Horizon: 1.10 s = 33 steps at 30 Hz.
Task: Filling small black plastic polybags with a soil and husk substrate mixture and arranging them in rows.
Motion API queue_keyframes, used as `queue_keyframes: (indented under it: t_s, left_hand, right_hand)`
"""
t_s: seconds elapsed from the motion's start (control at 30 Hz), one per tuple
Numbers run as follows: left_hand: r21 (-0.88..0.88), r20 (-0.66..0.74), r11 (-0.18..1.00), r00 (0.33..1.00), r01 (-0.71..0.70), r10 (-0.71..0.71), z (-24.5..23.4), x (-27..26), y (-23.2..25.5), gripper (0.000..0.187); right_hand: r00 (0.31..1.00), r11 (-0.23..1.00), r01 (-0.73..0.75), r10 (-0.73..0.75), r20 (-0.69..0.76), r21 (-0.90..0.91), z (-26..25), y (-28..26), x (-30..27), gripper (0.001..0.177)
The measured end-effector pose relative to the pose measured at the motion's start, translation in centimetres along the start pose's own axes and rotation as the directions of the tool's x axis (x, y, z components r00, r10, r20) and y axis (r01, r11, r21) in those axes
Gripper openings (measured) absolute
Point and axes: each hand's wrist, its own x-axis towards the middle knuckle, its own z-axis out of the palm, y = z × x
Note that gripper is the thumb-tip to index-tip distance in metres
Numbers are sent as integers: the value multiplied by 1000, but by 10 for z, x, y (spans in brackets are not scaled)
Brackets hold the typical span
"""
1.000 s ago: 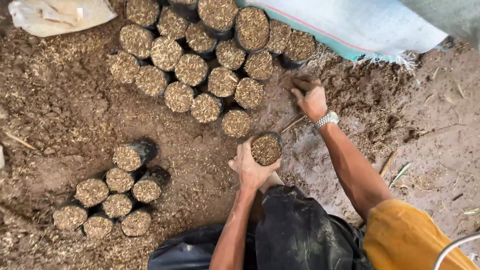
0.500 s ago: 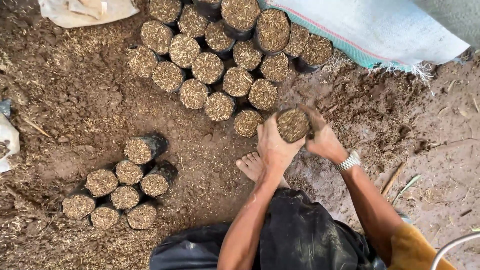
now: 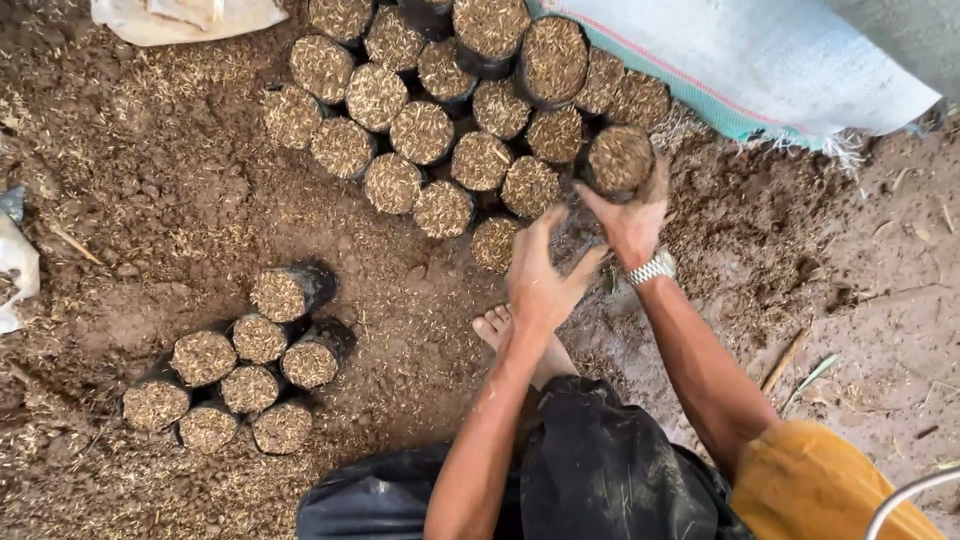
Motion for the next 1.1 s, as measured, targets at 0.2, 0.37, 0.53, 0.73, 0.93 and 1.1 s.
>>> queue_keyframes:
  t_s: [0.2, 0.37, 0.53, 0.73, 0.93, 1.1]
  left_hand:
    - [-59, -86, 979, 976, 193, -198, -31, -57, -58, 55]
    - [-172, -103, 895, 897, 411, -431, -54, -86, -79, 45]
    - [-137, -86, 787, 784, 601, -614, -67, -106, -121, 40]
    - [-81, -86, 801, 797, 593, -598, -72, -109, -125, 37]
    - [53, -182, 917, 907, 396, -381, -59, -116, -148, 27]
    - [178, -113, 984, 994, 14, 7, -36, -99, -135, 19]
  right_hand:
    - [993, 992, -105, 109, 45, -75, 6, -29, 9, 114]
    - [978, 975, -200, 205, 36, -97, 2, -32, -2, 107]
    - [973, 972, -229, 227, -53, -47, 15, 20, -17, 97]
    - [1000, 984, 27, -28, -4, -176, -65, 93, -8, 48]
    - [900, 566, -375, 412, -142, -734, -139, 304, -1, 64]
    - [940, 457, -104, 335, 62, -883, -119, 300, 4, 61]
